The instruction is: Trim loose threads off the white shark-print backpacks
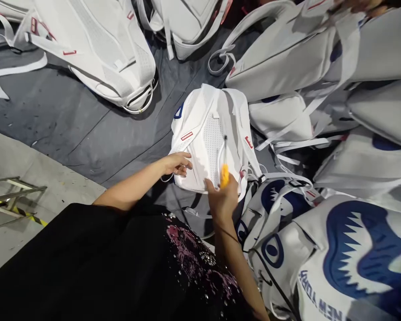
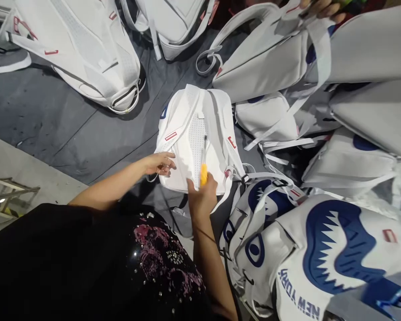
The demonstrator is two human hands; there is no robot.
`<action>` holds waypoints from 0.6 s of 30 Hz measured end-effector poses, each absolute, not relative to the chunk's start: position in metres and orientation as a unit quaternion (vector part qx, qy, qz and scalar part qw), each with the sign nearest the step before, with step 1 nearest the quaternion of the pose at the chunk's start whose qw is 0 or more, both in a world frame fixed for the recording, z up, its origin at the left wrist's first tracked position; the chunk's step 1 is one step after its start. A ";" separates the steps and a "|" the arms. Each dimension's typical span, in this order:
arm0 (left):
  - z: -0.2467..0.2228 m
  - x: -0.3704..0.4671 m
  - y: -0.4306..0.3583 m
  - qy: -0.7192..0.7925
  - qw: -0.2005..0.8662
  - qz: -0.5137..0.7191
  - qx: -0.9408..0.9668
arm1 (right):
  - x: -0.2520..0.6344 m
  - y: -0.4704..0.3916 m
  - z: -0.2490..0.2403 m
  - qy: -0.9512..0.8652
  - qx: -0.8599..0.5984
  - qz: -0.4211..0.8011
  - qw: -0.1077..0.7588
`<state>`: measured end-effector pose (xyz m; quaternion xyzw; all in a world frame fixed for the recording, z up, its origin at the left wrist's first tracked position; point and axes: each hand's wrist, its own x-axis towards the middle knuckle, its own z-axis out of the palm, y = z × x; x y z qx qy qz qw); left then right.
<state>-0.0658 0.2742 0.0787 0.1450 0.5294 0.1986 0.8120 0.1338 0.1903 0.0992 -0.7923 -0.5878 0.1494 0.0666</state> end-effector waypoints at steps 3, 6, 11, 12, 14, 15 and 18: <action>0.091 -0.062 0.267 0.521 0.806 0.178 0.218 | 0.095 0.222 0.092 -0.609 -0.777 0.152 -0.037; 0.087 -0.060 0.262 0.544 0.757 0.141 0.334 | 0.079 0.239 0.080 -0.673 -0.719 0.158 -0.080; 0.062 -0.051 0.274 0.613 0.597 0.101 0.508 | 0.094 0.252 0.071 -0.672 -0.724 0.147 -0.051; 0.060 -0.049 0.276 0.625 0.570 0.094 0.526 | 0.097 0.252 0.073 -0.669 -0.725 0.155 -0.047; 0.057 -0.046 0.279 0.640 0.538 0.080 0.543 | 0.101 0.252 0.075 -0.666 -0.725 0.168 -0.043; 0.055 -0.045 0.281 0.642 0.534 0.075 0.544 | 0.102 0.253 0.075 -0.665 -0.725 0.174 -0.041; 0.046 -0.045 0.283 0.636 0.557 0.067 0.531 | 0.102 0.255 0.073 -0.661 -0.728 0.182 -0.031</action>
